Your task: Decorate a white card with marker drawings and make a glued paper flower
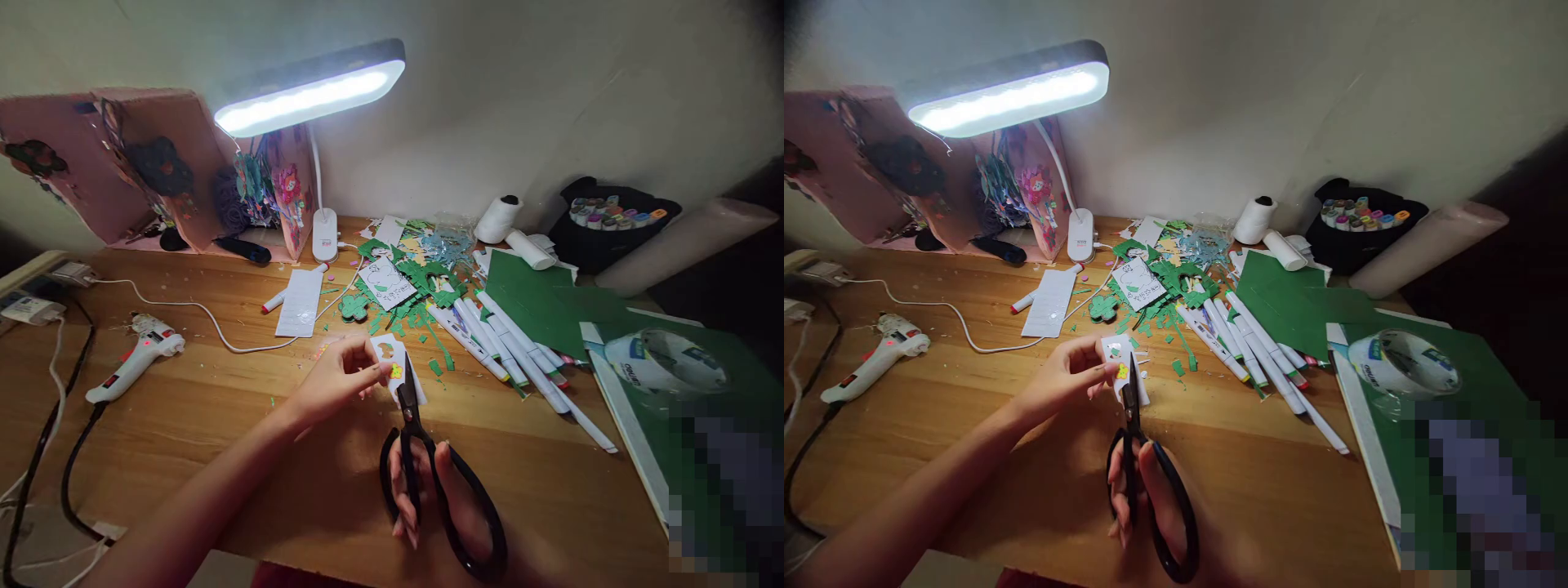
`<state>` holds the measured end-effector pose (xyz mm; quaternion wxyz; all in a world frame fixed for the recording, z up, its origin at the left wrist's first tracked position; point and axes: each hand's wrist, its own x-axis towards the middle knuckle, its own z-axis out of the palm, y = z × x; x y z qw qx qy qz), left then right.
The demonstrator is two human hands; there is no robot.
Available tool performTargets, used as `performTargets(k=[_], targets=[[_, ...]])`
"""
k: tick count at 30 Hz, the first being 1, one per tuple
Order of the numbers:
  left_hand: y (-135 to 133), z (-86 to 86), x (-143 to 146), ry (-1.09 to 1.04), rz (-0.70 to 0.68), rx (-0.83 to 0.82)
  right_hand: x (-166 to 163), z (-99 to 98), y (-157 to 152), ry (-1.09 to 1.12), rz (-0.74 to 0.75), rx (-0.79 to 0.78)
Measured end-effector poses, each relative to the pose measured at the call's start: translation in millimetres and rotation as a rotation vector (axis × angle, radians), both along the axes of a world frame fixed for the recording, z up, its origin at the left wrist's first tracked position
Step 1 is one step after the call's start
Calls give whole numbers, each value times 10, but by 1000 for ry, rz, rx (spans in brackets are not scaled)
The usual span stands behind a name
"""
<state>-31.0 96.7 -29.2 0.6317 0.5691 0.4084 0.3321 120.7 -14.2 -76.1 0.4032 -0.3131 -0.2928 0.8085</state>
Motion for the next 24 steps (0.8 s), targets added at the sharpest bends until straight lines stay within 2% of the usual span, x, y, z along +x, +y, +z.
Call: performTargets(k=[6,11,14,20,24], targets=[[-37,65,18,-13,-3,-10,10,7,-33,-45,3,41],[-28,49,13,9,-22,-56,20,107,17,-92,-43,106],[-24,40,2,41,-32,-57,28,88,35,-100,-42,126],[-28,55,-16,18,-40,-44,78,-92,-39,-45,25,7],[-20,76,-30,-5,-85,-46,123,-95,-69,-38,62,-67]])
